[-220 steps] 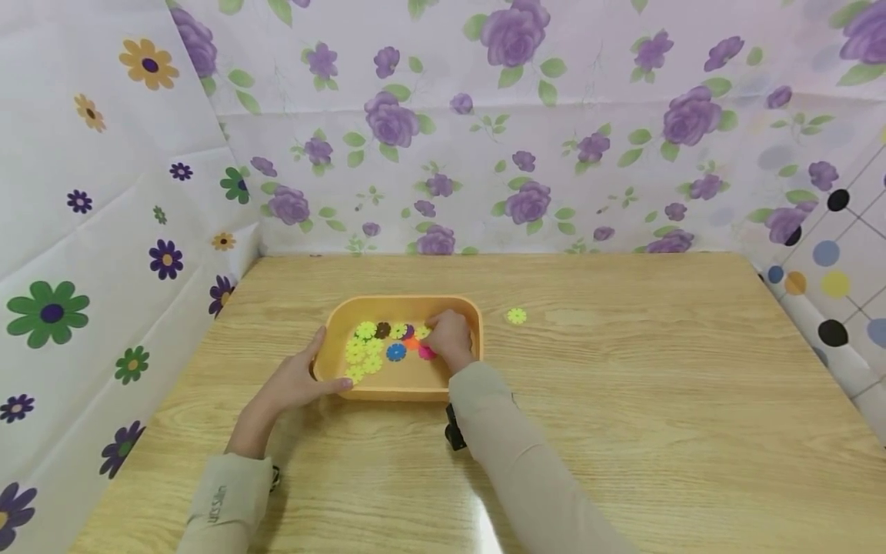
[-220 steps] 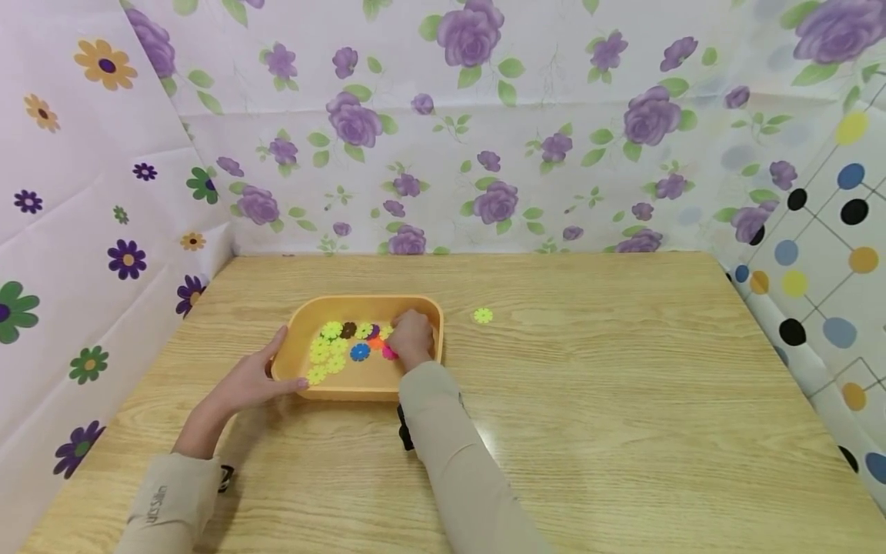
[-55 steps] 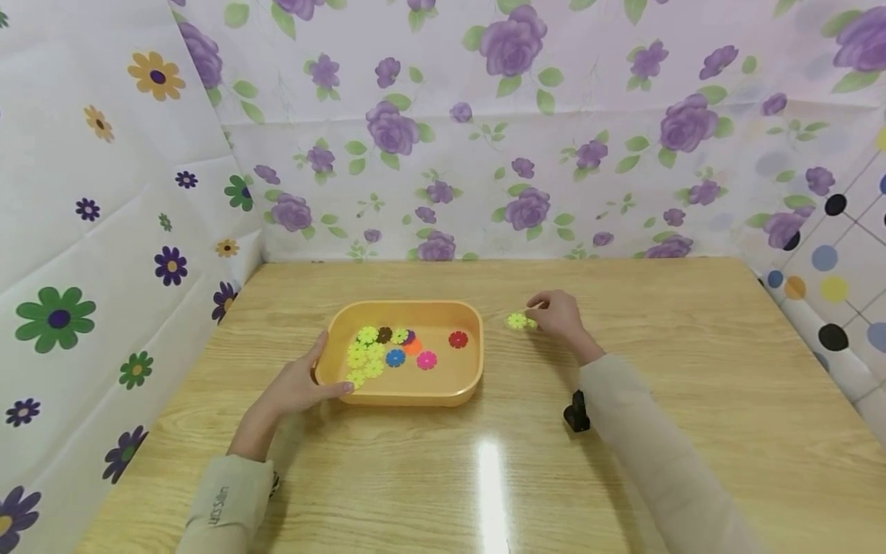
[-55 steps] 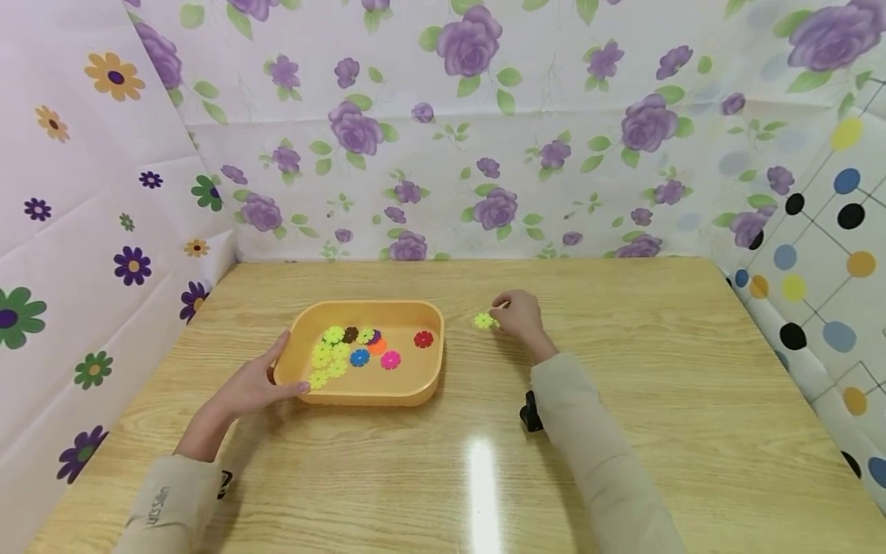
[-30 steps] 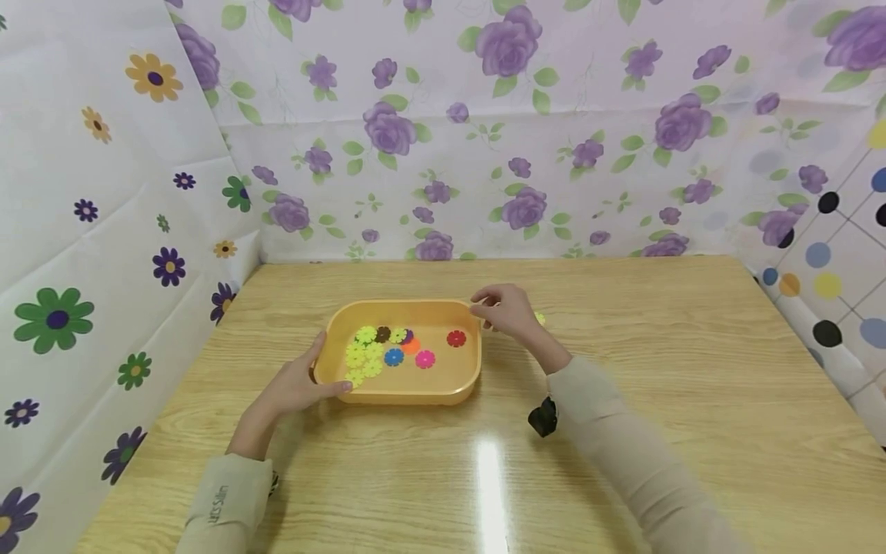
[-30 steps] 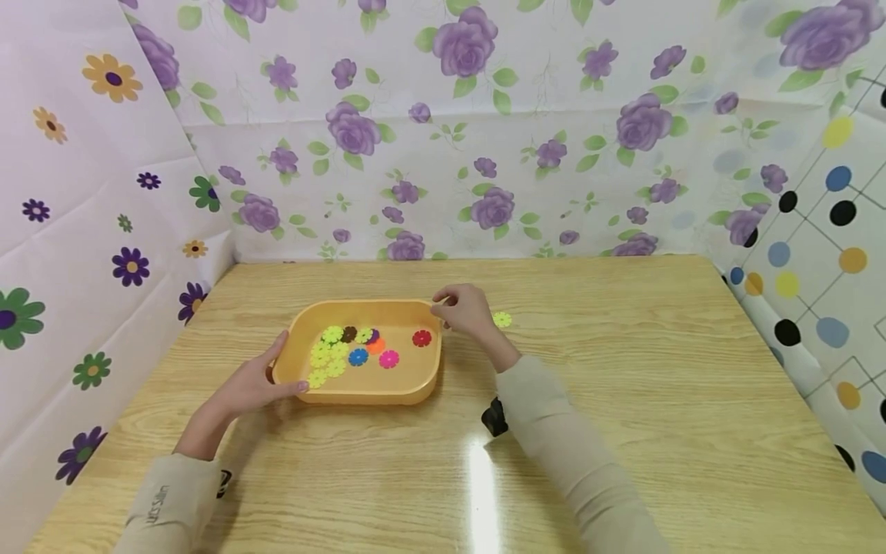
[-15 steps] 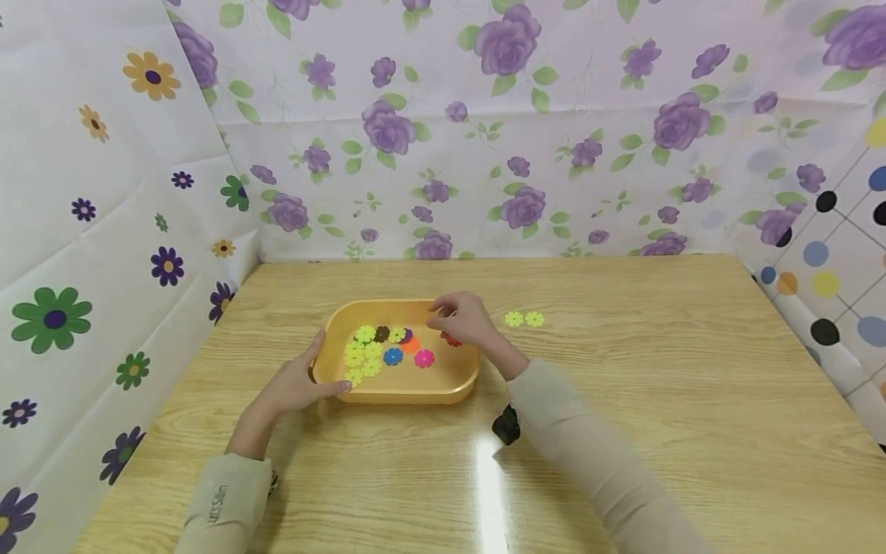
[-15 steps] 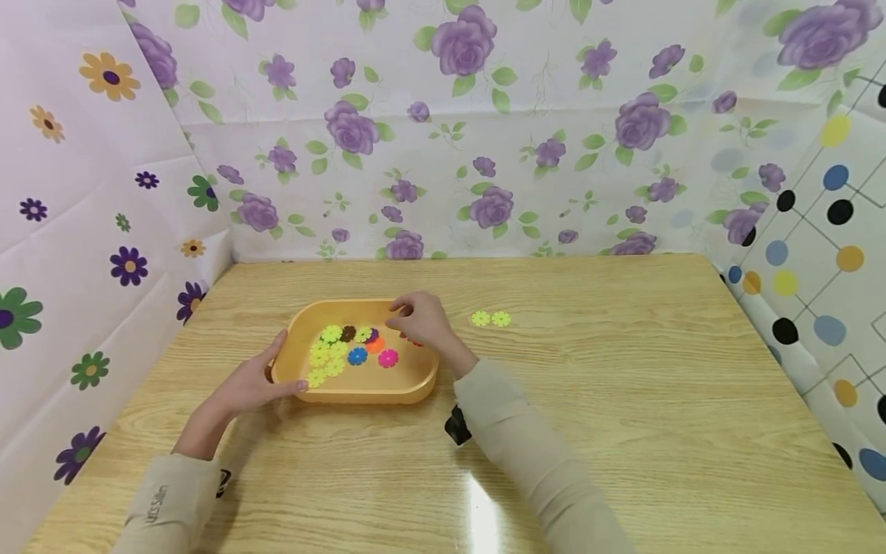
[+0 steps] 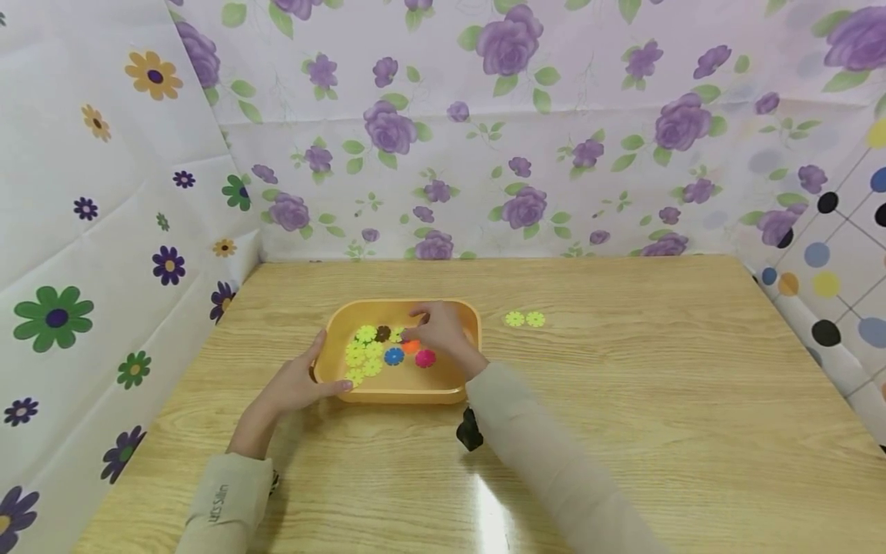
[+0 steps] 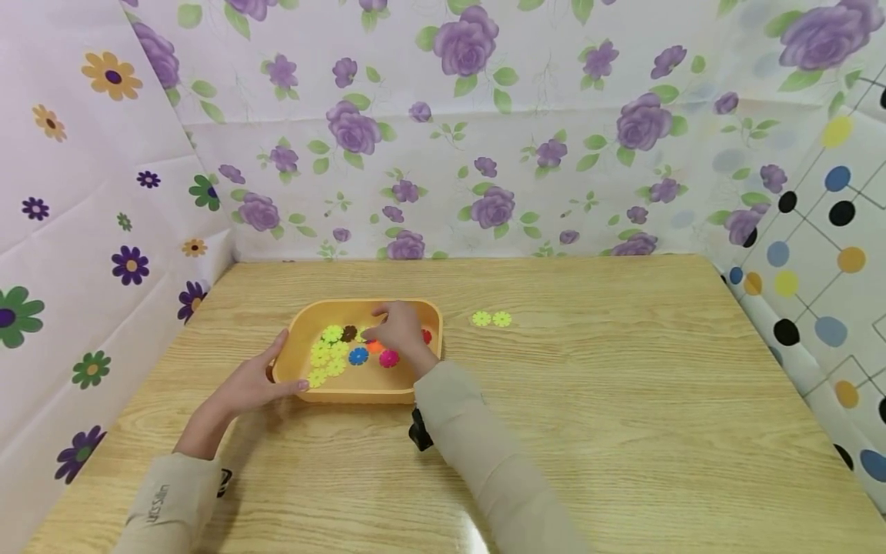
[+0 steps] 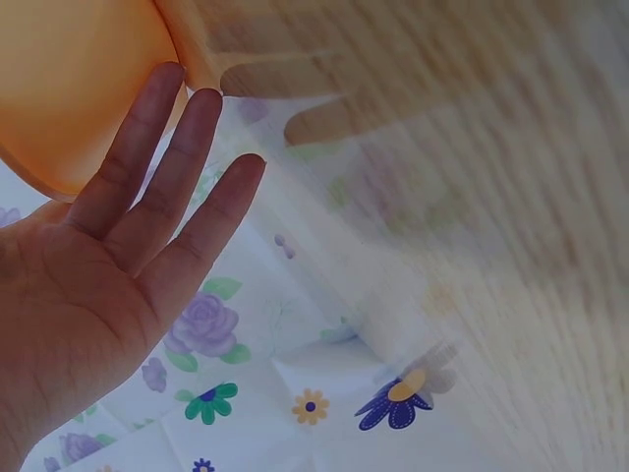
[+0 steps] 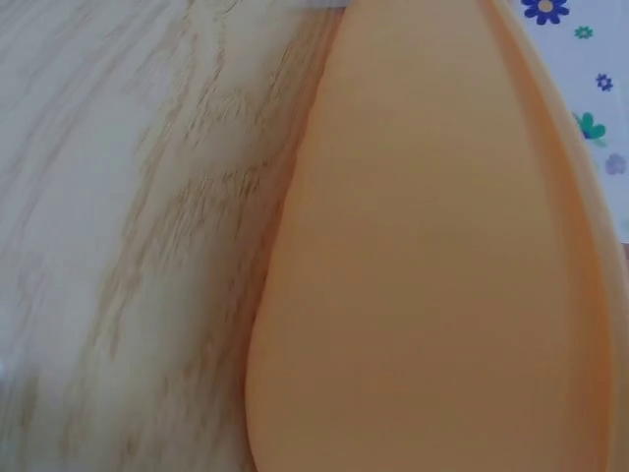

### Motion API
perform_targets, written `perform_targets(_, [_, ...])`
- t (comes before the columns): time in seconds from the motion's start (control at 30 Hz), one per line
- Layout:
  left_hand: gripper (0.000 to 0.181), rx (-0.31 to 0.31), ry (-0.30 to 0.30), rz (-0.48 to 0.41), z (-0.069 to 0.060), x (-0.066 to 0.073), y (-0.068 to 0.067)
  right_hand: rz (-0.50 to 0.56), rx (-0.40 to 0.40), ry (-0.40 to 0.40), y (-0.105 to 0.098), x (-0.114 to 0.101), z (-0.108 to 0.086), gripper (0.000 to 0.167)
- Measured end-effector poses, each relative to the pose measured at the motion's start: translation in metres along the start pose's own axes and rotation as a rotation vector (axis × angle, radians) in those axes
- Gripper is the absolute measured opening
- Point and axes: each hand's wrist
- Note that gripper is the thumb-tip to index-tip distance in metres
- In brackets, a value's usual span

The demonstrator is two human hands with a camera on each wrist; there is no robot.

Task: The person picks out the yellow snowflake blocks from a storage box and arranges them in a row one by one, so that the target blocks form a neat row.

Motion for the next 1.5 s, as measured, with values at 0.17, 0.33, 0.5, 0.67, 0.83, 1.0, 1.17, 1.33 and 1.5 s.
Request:
perform_targets(0.17, [0.107,0.001,0.010,0.000,0.001,0.000,0.001,-0.028,0.020,0.053,0.007,-0.002,0.005,0.044])
perform_targets(0.33, [0.108,0.004,0.012,-0.001,0.001,0.000,0.001,-0.008,-0.030,0.090,0.011,-0.006,0.008,0.047])
perform_targets(0.5, [0.109,0.004,0.013,0.000,0.001,0.000,0.000,0.070,-0.136,0.108,0.019,-0.004,0.013,0.055])
perform_targets(0.67, [0.109,0.001,0.014,-0.005,0.001,0.000,0.000,-0.004,-0.180,0.086,0.025,0.000,0.015,0.059])
perform_targets(0.83, [0.110,-0.001,0.022,-0.006,0.001,0.000,0.000,-0.040,-0.191,0.059,0.029,0.002,0.015,0.058])
perform_targets(1.0, [0.110,0.001,0.020,-0.005,0.001,0.000,0.001,-0.165,-0.192,0.009,0.033,0.004,0.018,0.059])
perform_targets(1.17, [0.109,0.003,0.008,-0.006,0.000,0.001,0.001,-0.305,-0.206,-0.004,0.036,0.004,0.019,0.053])
perform_targets(1.33, [0.110,0.003,0.011,-0.009,0.000,0.001,0.000,-0.321,-0.174,0.004,0.039,0.005,0.021,0.042])
perform_targets(1.5, [0.110,0.002,0.010,-0.012,-0.001,0.000,-0.001,-0.279,-0.115,0.021,0.040,0.007,0.022,0.027])
Point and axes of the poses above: each hand's wrist, its own z-axis towards the middle knuckle, its own y-axis out of the palm, x = y × z, and after that the axes turned 15 degrees about -z, right-handed
